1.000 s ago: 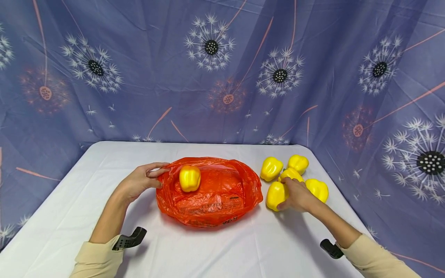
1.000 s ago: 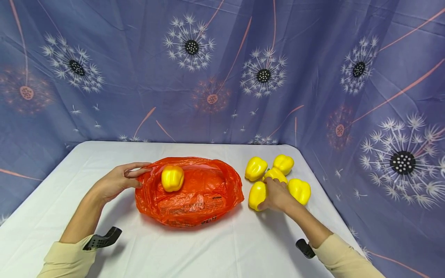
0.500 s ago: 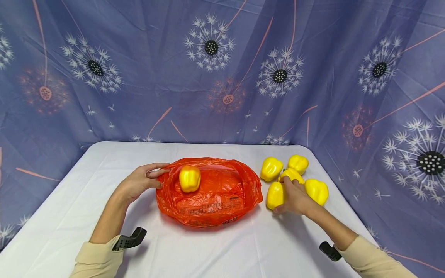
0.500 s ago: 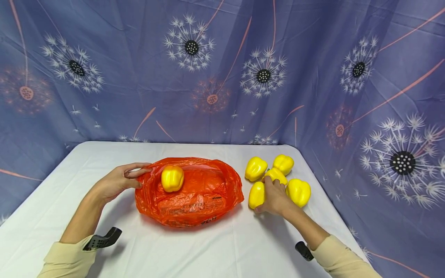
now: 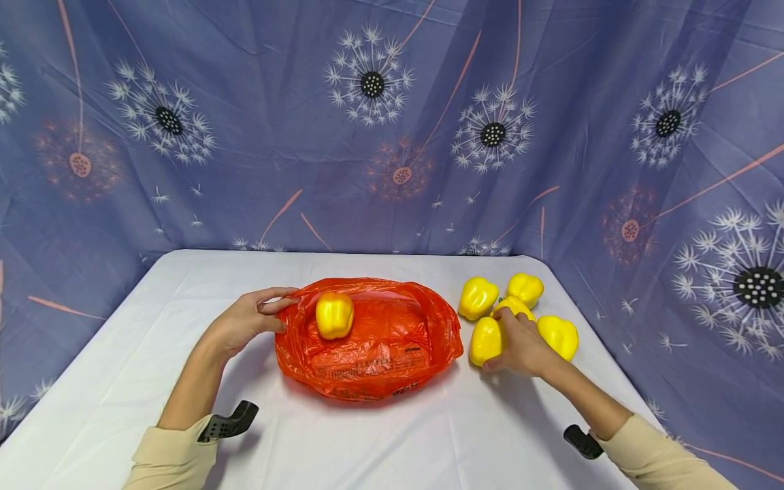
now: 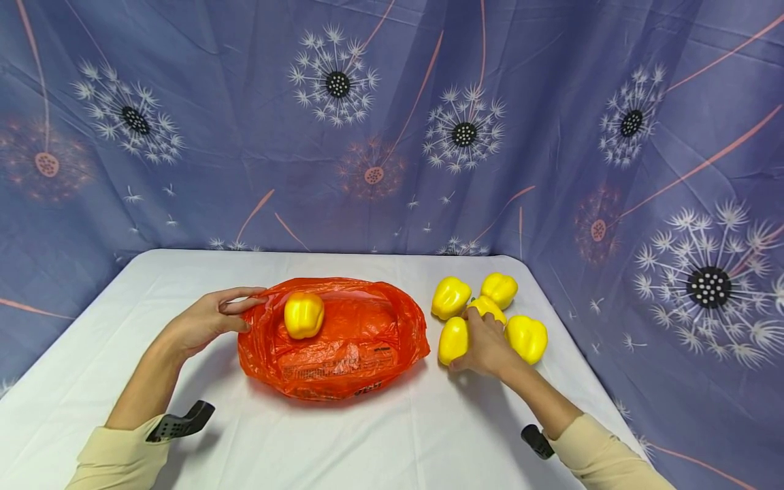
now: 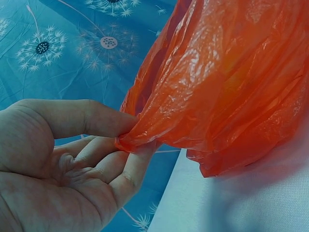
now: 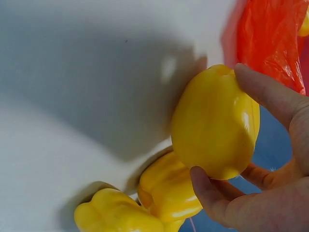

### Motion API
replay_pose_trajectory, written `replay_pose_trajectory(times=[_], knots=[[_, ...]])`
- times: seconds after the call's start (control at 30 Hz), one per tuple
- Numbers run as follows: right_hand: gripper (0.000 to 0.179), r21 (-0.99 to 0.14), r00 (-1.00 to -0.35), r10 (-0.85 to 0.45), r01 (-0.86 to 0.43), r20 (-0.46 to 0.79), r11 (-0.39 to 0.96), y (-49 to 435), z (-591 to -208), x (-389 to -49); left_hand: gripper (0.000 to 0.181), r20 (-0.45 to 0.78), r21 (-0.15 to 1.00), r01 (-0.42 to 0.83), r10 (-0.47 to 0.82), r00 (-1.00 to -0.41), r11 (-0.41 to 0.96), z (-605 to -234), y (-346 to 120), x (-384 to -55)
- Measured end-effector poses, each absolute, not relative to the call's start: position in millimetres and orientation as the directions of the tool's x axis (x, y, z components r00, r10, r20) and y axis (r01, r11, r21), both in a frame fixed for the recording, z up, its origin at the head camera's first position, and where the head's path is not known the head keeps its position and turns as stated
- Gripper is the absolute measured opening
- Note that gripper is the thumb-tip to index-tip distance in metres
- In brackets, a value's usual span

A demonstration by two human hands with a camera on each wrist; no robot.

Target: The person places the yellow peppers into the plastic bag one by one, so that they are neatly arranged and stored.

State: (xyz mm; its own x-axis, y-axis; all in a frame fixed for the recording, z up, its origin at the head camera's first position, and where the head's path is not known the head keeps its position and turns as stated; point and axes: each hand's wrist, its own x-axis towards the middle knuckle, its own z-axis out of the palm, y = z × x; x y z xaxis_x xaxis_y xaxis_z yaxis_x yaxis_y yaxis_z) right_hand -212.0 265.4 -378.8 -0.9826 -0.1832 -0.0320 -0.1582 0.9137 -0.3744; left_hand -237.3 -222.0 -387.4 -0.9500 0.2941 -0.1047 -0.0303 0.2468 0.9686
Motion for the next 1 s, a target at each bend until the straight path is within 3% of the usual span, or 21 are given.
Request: replay_pose_trajectory(times=[0.63, 1.0], knots=[[0.091, -0.366, -0.972, -0.216, -0.236, 0.094, 0.9, 263, -347, -227, 0.074, -0.096, 0.97, -0.024, 0.29, -0.952, 0.244, -387, -223, -235], [0.088, -0.371, -0.968, -0.229, -0.249, 0.098, 0.895, 258, -327, -230, 0.073, -0.099, 0.969, -0.028, 0.284, -0.954, 0.244, -388, -222, -237]])
